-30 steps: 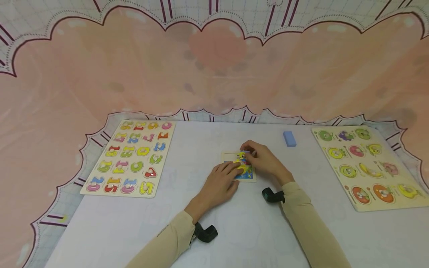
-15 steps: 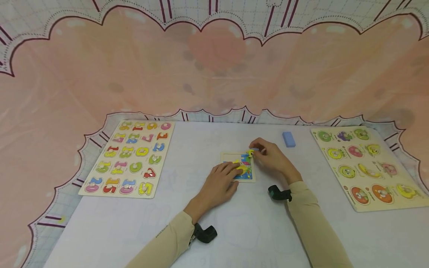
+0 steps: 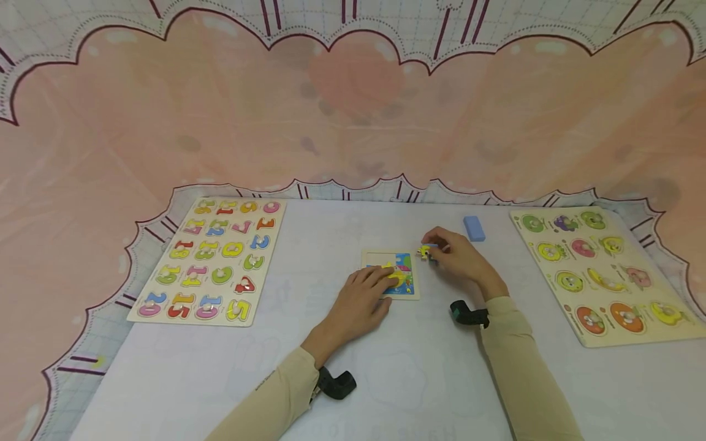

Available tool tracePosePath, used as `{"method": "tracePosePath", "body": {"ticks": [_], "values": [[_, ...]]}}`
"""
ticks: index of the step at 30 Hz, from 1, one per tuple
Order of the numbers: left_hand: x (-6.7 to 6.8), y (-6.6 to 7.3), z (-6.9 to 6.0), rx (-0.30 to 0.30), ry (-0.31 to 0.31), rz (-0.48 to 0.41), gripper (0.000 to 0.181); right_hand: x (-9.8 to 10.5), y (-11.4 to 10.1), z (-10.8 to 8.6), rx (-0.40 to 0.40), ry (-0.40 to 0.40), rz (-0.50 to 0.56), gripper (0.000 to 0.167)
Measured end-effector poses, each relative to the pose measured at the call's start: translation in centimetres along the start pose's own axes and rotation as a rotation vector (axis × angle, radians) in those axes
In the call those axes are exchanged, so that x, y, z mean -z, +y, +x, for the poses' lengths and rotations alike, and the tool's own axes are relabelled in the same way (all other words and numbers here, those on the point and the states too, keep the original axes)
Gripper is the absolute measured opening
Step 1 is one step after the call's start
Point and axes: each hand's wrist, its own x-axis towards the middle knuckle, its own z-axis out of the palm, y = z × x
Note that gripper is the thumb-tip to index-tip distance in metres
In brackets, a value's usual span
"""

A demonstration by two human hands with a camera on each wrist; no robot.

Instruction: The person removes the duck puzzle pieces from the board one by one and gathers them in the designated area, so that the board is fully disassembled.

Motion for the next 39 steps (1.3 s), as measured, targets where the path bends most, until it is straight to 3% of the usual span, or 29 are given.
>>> {"method": "tracePosePath", "body": {"ticks": [9,39], "values": [[0.1,0.0,0.0,0.002,-0.008,-0.009,0.034,1.0,1.3,-0.4,-0.076,-0.021,0.004,0.021],[-0.1,-0.1,0.0,-0.004,0.003,-0.026,0.034,3.8,4.1,-2.0,-0.066,-0.017,-0.057,0.023]]}}
